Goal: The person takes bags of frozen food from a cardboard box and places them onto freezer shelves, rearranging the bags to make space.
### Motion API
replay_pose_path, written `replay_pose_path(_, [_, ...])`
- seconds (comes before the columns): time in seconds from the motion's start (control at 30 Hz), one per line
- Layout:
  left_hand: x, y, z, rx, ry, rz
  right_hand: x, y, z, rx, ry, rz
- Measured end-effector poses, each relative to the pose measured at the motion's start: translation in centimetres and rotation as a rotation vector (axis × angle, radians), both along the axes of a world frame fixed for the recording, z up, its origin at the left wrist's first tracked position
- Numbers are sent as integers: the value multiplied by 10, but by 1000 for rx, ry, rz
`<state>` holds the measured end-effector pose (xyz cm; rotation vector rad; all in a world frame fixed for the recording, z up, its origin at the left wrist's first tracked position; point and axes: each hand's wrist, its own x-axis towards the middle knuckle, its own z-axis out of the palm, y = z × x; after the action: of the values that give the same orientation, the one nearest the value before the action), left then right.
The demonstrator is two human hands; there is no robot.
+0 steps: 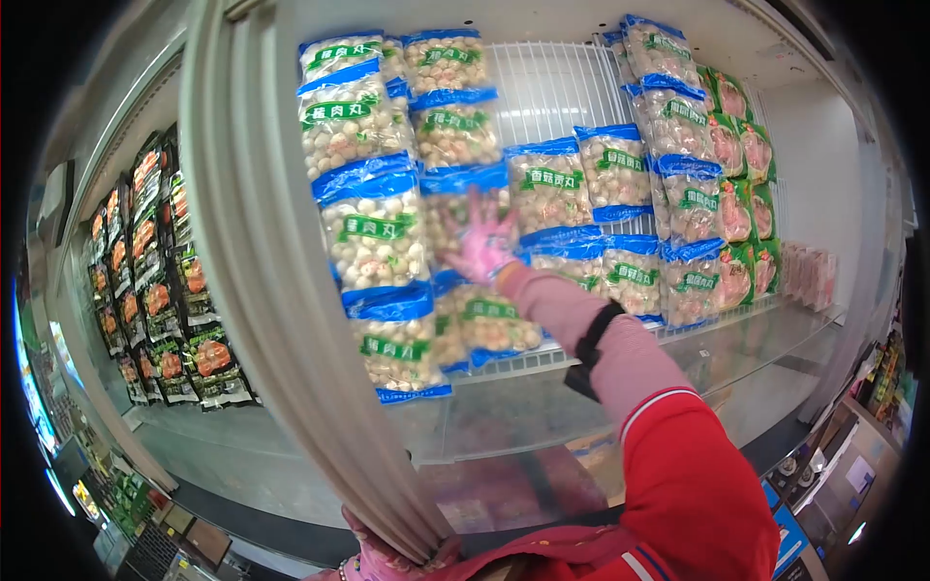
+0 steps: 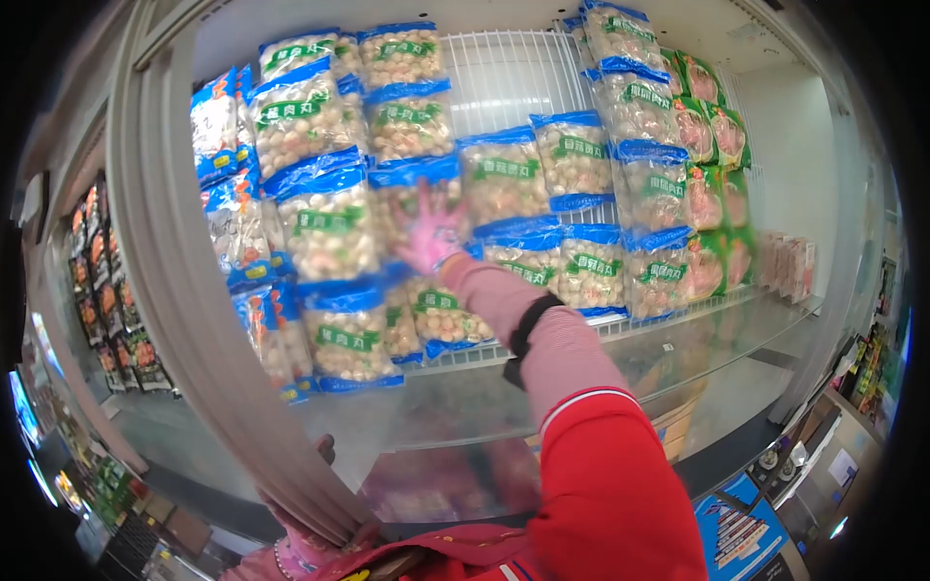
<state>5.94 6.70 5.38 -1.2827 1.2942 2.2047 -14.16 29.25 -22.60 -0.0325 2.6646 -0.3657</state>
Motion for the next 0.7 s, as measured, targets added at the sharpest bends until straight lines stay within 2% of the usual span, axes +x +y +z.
replay_pose_path(0.07, [-11, 12, 9, -618, 361, -823, -2, -10, -5, 23, -58, 17])
replay_pose_path(0.1, [-10, 12, 9, -616, 348, -840, -4, -8, -10, 51, -35, 52])
replay_pose_path(0.17, [-13, 11, 3, 19, 230, -216, -5, -3, -5, 77, -54, 76])
replay_pose_path(0.2, [-10, 4, -4, 26, 269, -228, -12, 0, 1, 88, -17, 61])
replay_pose_path(0.27, [-1, -13, -3, -350, 408, -882, -15, -2, 10, 86, -165, 77])
replay_pose_path(0.3, [1, -11, 1, -359, 444, -890, -14, -1, 18, 122, -187, 97])
replay_pose_path(0.33, [-4, 3, 12, -516, 554, -939, -20, 6, 26, 129, -151, 74])
replay_pose_path(0.37, [-9, 13, 20, -671, 670, -975, -27, 17, 38, -1, -280, 166])
replay_pose_path(0.4, [-12, 11, 23, -668, 712, -982, -27, 31, 49, -135, -415, 260])
replay_pose_path(0.43, [-14, 4, 25, -805, 704, -1131, -17, 48, 89, -54, -205, 324])
replay_pose_path(0.47, [-16, 0, 29, -945, 696, -1285, -15, 66, 111, -49, -189, 282])
replay_pose_path(0.53, [-19, 6, 39, -928, 722, -1375, -17, 126, 144, -177, -133, 418])
replay_pose_path(0.57, [-18, 4, 37, -844, 638, -1284, -11, 160, 183, -299, -133, 411])
replay_pose_path(0.6, [-15, 3, 34, -754, 538, -1211, 9, 190, 231, -218, -15, 362])
replay_pose_path(0.63, [-12, 2, 30, -700, 509, -1149, 38, 222, 279, -257, 130, 314])
replay_pose_path(0.67, [-11, 0, 25, -662, 516, -1255, 73, 253, 307, -389, 658, 367])
replay_pose_path(0.7, [-11, -2, 20, -750, 589, -1178, 125, 262, 366, -592, 550, 63])
